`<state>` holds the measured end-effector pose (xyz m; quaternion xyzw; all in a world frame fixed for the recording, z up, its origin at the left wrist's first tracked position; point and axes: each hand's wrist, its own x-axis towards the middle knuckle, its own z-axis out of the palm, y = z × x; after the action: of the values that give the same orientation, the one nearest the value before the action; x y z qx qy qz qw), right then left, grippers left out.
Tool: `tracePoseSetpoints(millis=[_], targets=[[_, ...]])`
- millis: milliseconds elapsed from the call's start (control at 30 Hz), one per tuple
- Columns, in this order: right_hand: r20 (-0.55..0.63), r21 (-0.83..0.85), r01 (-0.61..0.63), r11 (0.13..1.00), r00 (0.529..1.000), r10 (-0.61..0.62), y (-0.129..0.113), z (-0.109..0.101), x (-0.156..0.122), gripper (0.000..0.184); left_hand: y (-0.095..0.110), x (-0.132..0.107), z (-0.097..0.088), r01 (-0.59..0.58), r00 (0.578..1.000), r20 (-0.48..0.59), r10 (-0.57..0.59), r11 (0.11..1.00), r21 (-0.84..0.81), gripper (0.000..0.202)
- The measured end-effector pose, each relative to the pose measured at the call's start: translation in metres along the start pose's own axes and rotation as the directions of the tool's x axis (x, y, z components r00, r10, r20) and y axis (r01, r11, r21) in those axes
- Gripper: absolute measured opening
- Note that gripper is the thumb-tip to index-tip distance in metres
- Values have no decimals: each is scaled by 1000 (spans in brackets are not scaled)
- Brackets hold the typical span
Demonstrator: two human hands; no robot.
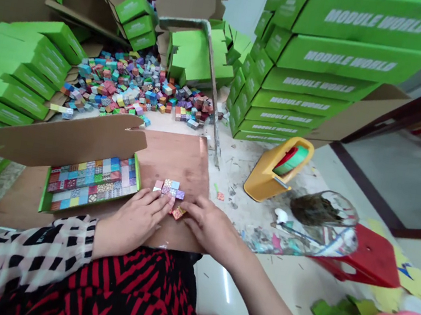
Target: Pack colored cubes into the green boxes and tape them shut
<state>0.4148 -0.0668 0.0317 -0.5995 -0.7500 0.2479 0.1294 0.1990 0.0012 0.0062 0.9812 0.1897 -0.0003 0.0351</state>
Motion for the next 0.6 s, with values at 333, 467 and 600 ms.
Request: tracePoseSetpoints(millis=[333, 467, 600], targets=[[1, 47, -2, 999, 1000, 2, -3, 3, 2, 19, 1, 1, -5, -21, 1000, 18, 21, 1000, 6, 50], [-60, 222, -76, 972, 994, 91, 8, -6, -2, 26, 1, 1, -8, -16, 999, 36, 17, 999, -39, 53], [-269, 245, -199, 949, 926, 264, 28, -8, 6, 31, 1, 0, -9, 3, 999, 42, 0, 997, -72, 53]])
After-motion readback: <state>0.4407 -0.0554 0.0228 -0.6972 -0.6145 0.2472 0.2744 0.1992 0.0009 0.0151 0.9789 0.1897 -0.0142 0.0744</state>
